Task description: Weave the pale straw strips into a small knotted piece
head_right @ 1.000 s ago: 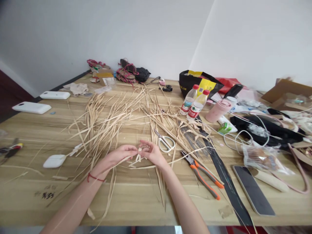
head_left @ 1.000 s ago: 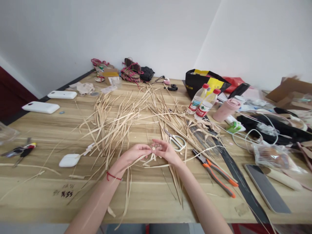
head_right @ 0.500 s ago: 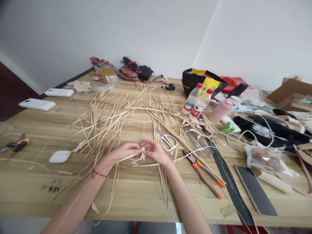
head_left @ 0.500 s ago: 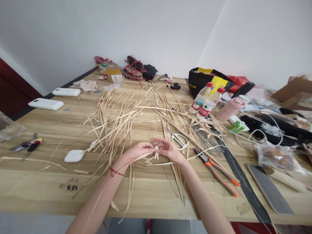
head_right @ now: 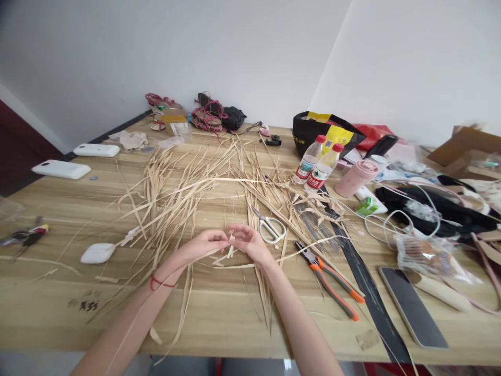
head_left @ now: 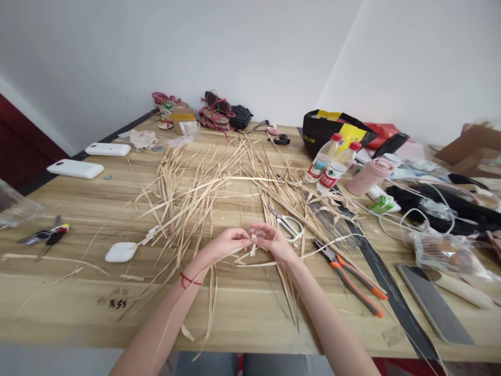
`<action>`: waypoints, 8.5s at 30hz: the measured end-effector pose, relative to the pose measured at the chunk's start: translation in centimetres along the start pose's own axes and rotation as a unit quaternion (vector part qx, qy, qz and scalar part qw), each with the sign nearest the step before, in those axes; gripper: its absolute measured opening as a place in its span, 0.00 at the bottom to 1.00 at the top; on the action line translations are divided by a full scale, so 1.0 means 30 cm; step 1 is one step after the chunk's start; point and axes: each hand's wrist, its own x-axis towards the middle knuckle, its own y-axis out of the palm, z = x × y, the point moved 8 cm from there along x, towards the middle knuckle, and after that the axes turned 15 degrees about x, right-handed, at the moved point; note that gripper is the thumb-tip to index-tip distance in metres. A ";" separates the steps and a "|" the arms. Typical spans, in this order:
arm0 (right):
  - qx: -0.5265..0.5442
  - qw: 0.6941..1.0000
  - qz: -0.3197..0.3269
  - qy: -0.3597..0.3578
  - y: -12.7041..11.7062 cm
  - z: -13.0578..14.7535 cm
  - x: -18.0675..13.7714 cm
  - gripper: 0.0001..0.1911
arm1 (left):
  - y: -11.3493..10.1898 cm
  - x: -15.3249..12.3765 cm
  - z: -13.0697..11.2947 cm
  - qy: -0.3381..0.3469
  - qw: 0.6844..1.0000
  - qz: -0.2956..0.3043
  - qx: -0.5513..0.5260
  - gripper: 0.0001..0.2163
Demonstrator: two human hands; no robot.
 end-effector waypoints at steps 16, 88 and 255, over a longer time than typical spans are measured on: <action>-0.002 0.995 -0.088 -0.051 -0.059 0.008 0.011 0.26 | 0.047 0.005 0.041 -0.066 0.994 -0.016 -0.088 0.16; -0.056 0.998 -0.022 0.001 -0.022 0.010 0.012 0.11 | 0.067 -0.015 -0.006 -0.080 0.991 0.058 -0.093 0.15; -0.052 0.992 -0.115 -0.023 -0.109 -0.016 0.033 0.19 | 0.055 0.047 0.040 -0.004 0.994 -0.104 -0.040 0.17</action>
